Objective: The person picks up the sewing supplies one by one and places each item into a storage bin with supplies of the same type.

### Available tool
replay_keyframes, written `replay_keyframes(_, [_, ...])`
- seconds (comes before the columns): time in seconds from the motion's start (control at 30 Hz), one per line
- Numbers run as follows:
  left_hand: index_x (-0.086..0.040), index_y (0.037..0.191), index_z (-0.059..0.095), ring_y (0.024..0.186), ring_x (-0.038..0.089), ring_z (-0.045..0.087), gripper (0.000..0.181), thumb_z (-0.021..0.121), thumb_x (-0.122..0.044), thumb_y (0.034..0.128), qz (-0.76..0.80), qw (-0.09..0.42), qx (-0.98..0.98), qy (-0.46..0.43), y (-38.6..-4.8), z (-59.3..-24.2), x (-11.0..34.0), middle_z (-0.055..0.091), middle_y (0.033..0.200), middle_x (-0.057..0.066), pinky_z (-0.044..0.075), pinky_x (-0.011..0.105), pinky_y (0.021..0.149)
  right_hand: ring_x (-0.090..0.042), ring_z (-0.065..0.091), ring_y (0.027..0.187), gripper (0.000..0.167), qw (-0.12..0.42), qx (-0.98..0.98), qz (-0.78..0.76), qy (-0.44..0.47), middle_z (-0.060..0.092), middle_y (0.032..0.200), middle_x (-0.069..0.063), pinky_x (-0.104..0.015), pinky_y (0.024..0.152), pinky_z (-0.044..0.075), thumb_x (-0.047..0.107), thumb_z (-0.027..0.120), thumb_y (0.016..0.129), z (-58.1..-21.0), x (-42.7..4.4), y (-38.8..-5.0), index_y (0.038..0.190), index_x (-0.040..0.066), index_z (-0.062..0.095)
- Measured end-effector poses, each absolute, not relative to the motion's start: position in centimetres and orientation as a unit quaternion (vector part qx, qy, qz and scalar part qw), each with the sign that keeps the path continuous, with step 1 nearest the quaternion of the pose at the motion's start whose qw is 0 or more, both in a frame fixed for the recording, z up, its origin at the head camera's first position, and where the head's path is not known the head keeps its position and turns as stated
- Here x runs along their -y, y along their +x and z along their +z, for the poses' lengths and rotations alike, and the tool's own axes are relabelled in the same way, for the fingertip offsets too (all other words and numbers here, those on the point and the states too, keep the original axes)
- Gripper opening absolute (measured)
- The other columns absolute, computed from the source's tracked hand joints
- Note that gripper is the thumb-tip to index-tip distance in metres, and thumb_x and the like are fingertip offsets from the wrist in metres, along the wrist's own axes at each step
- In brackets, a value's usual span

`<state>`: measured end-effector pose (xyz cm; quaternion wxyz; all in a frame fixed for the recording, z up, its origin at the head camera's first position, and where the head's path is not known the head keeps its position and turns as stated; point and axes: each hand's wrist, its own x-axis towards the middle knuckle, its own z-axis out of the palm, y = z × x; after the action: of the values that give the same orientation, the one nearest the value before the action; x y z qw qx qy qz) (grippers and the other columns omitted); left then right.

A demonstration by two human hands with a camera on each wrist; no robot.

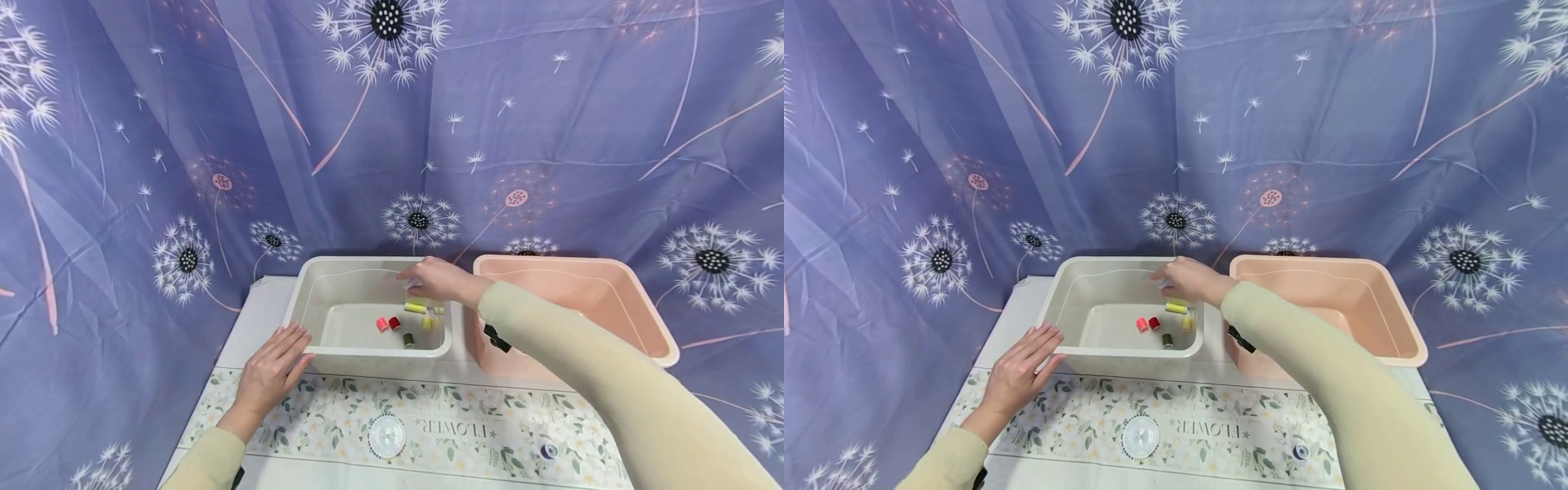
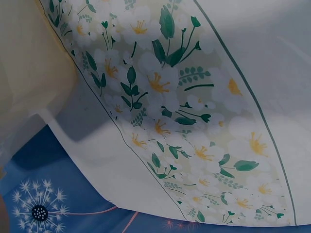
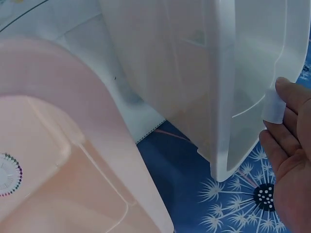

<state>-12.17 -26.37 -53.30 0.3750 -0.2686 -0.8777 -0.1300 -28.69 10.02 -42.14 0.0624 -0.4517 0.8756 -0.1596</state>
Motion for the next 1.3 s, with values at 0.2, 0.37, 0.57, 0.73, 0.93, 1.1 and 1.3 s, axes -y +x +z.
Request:
replay_keyframes(0.2, [-0.002,0.120,0.079,0.116,0.039,0.074,0.064,0.043,-0.054,0.1140,-0.131,0.371,0.879,-0.268,-12.2,-53.3,26.4,0.077,0.123,0.018,0.044,0.039,0.126,-0.030,0.077,0.111,0.042,0.059,-0.882,-0.140,-0.446,0.075,0.130,-0.015,-0.042,0.101,0.064,0.009,0.077,0.099,-42.4,-9.6,-29.1,0.140,0.004,0.070])
replay_keyframes(0.37, [-0.003,0.120,0.079,0.116,0.039,0.074,0.063,0.043,-0.054,0.1140,-0.132,0.371,0.879,-0.268,-12.2,-53.3,26.4,0.077,0.123,0.018,0.036,0.033,0.130,-0.029,0.076,0.114,0.044,0.058,-0.887,-0.122,-0.442,0.073,0.136,-0.013,-0.043,0.103,0.063,0.010,0.078,0.099,-42.4,-9.6,-29.2,0.142,0.006,0.069])
replay_keyframes(0.57, [-0.003,0.120,0.079,0.116,0.039,0.074,0.063,0.043,-0.054,0.1140,-0.129,0.373,0.878,-0.270,-12.2,-53.3,26.3,0.077,0.123,0.018,0.040,0.036,0.128,-0.031,0.076,0.114,0.045,0.049,-0.888,-0.119,-0.441,0.072,0.136,-0.014,-0.045,0.102,0.063,0.011,0.078,0.099,-42.2,-10.0,-29.0,0.143,0.007,0.069])
replay_keyframes(0.73, [-0.002,0.120,0.079,0.115,0.040,0.074,0.063,0.043,-0.053,0.1142,-0.133,0.374,0.876,-0.274,-12.2,-53.2,26.3,0.077,0.123,0.019,0.027,0.027,0.132,-0.030,0.077,0.109,0.045,0.041,-0.891,-0.130,-0.433,0.073,0.136,-0.014,-0.045,0.100,0.064,0.015,0.078,0.099,-41.6,-10.6,-28.6,0.142,0.007,0.069])
replay_keyframes(0.93, [-0.001,0.119,0.079,0.113,0.041,0.074,0.064,0.043,-0.053,0.1144,-0.134,0.379,0.872,-0.277,-12.2,-53.2,26.4,0.077,0.122,0.020,0.026,0.026,0.133,-0.021,0.075,0.084,0.049,0.030,-0.891,-0.137,-0.433,0.074,0.133,-0.015,-0.045,0.096,0.066,0.023,0.079,0.100,-40.8,-11.8,-27.6,0.144,0.007,0.067])
replay_keyframes(1.1, [-0.001,0.120,0.079,0.114,0.041,0.074,0.064,0.043,-0.053,0.1144,-0.133,0.378,0.873,-0.277,-12.2,-53.3,26.4,0.077,0.122,0.020,0.027,0.027,0.133,-0.014,0.063,0.062,0.055,0.027,-0.885,-0.157,-0.437,0.074,0.132,-0.017,-0.047,0.089,0.066,0.028,0.080,0.098,-40.3,-12.8,-26.4,0.144,0.004,0.066])
replay_keyframes(1.3, [-0.002,0.120,0.079,0.115,0.040,0.074,0.064,0.042,-0.053,0.1143,-0.127,0.376,0.876,-0.274,-12.2,-53.3,26.5,0.077,0.124,0.019,0.030,0.030,0.132,-0.027,0.078,0.100,0.061,0.028,-0.879,-0.184,-0.440,0.069,0.142,-0.016,-0.050,0.104,0.062,0.033,0.080,0.097,-39.8,-14.2,-24.8,0.146,0.001,0.063])
